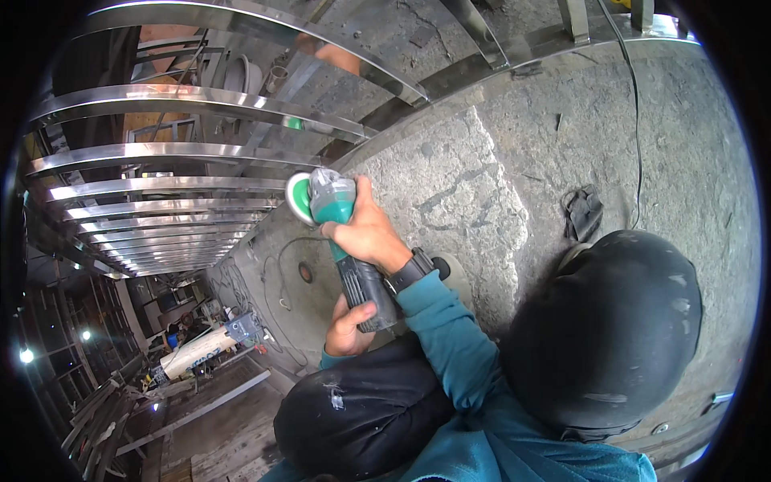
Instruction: The person grinds a metal railing with an angle grinder fitted with a grinding disc.
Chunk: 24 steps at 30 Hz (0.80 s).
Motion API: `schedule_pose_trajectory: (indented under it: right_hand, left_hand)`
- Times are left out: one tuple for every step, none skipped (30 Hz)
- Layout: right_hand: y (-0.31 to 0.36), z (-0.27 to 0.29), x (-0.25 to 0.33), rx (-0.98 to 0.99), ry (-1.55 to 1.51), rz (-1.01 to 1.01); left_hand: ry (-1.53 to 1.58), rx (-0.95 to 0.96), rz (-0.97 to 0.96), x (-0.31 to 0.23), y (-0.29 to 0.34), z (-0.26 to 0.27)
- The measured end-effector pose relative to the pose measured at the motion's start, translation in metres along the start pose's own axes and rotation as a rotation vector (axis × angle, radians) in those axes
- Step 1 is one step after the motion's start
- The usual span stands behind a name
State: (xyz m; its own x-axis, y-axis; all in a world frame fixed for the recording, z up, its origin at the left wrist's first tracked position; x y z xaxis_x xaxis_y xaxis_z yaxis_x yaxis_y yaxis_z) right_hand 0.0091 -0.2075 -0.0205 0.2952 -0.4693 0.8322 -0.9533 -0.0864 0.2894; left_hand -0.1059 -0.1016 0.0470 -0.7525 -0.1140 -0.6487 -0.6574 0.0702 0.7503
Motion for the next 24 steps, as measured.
schedule_pose_trajectory:
  right_hand:
    - [0.0, 0.001, 0.001, 0.001, 0.005, -0.008]
    - [0.001, 0.003, 0.004, -0.023, 0.008, -0.025]
    - [0.001, 0.004, 0.004, -0.046, 0.011, -0.041]
    - [-0.003, 0.004, 0.003, -0.043, 0.012, -0.04]
    - [-0.006, 0.004, 0.002, -0.064, -0.007, -0.044]
    - [-0.01, 0.005, 0.0, -0.085, -0.026, -0.048]
    - [-0.014, 0.003, -0.001, -0.087, -0.027, -0.047]
    - [-0.019, 0.001, -0.002, -0.107, -0.034, -0.03]
    - [-0.024, 0.001, -0.002, -0.128, -0.042, -0.013]
    - [-0.029, -0.001, -0.002, -0.128, -0.044, -0.013]
    - [-0.036, -0.003, -0.003, -0.101, -0.066, -0.035]
    - [-0.041, -0.006, -0.004, -0.074, -0.087, -0.056]
    - [-0.045, -0.007, -0.003, -0.07, -0.087, -0.058]
    - [-0.048, -0.008, -0.001, -0.089, -0.095, -0.043]
    - [-0.051, -0.008, 0.0, -0.108, -0.103, -0.027]
    - [-0.056, -0.007, 0.001, -0.107, -0.071, -0.057]
    - [-0.057, -0.006, 0.001, -0.105, -0.067, -0.058]
    - [-0.057, -0.005, 0.001, -0.096, -0.09, -0.084]
    - [-0.058, -0.005, -0.001, -0.09, -0.114, -0.111]
    - [-0.058, -0.006, -0.002, -0.09, -0.112, -0.111]
    - [-0.059, -0.007, -0.002, -0.114, -0.076, -0.103]
    - [-0.059, -0.009, -0.002, -0.139, -0.04, -0.094]
    - [-0.06, -0.011, -0.002, -0.139, -0.038, -0.094]
    - [-0.059, -0.017, 0.003, -0.151, -0.036, -0.09]
  left_hand:
    - [0.008, -0.002, 0.005, -0.001, -0.001, -0.003]
    - [-0.008, -0.014, -0.006, -0.003, -0.002, -0.003]
    - [-0.023, -0.026, -0.019, -0.005, -0.002, -0.001]
    - [-0.059, 0.009, -0.015, -0.009, -0.005, -0.001]
    - [-0.057, 0.008, -0.018, -0.011, -0.007, -0.003]
    - [-0.081, -0.012, -0.031, -0.014, -0.009, -0.004]
    - [-0.107, -0.03, -0.041, -0.019, -0.012, -0.006]
    - [-0.121, -0.045, -0.052, -0.022, -0.015, -0.005]
    - [-0.122, -0.043, -0.05, -0.025, -0.019, -0.003]
    - [-0.165, -0.047, -0.077, -0.029, -0.022, 0.001]
    - [-0.207, -0.05, -0.103, -0.033, -0.026, 0.004]
    - [-0.213, -0.033, -0.125, -0.037, -0.03, 0.006]
    - [-0.211, -0.037, -0.126, -0.039, -0.033, 0.006]
    - [-0.195, -0.056, -0.134, -0.041, -0.035, 0.006]
    - [-0.18, -0.075, -0.142, -0.044, -0.036, 0.005]
    - [-0.186, -0.058, -0.127, -0.047, -0.038, 0.004]
    - [-0.182, -0.058, -0.128, -0.048, -0.041, 0.004]
    - [-0.183, -0.06, -0.121, -0.048, -0.043, 0.004]
    - [-0.187, -0.061, -0.112, -0.048, -0.044, 0.004]
    - [-0.184, -0.06, -0.112, -0.048, -0.044, 0.005]
    - [-0.173, -0.055, -0.104, -0.049, -0.044, 0.007]
    - [-0.161, -0.05, -0.096, -0.05, -0.044, 0.009]
    - [-0.16, -0.049, -0.096, -0.052, -0.044, 0.012]
    - [-0.163, -0.039, -0.102, -0.057, -0.04, 0.017]
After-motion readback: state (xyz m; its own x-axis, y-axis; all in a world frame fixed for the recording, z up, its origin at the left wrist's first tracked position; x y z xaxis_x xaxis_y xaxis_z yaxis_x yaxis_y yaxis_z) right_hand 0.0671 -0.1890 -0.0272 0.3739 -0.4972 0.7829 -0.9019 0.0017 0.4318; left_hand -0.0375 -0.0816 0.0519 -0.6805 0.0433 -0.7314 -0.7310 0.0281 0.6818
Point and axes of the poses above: each hand's wrist, its own y-axis away from the middle knuckle, its own z-axis out of the back of the hand, x = y × z, the point moved 4 cm from there along -y, towards the middle knuckle, and after that the axes turned 6 degrees about z, right-handed, at the moved point
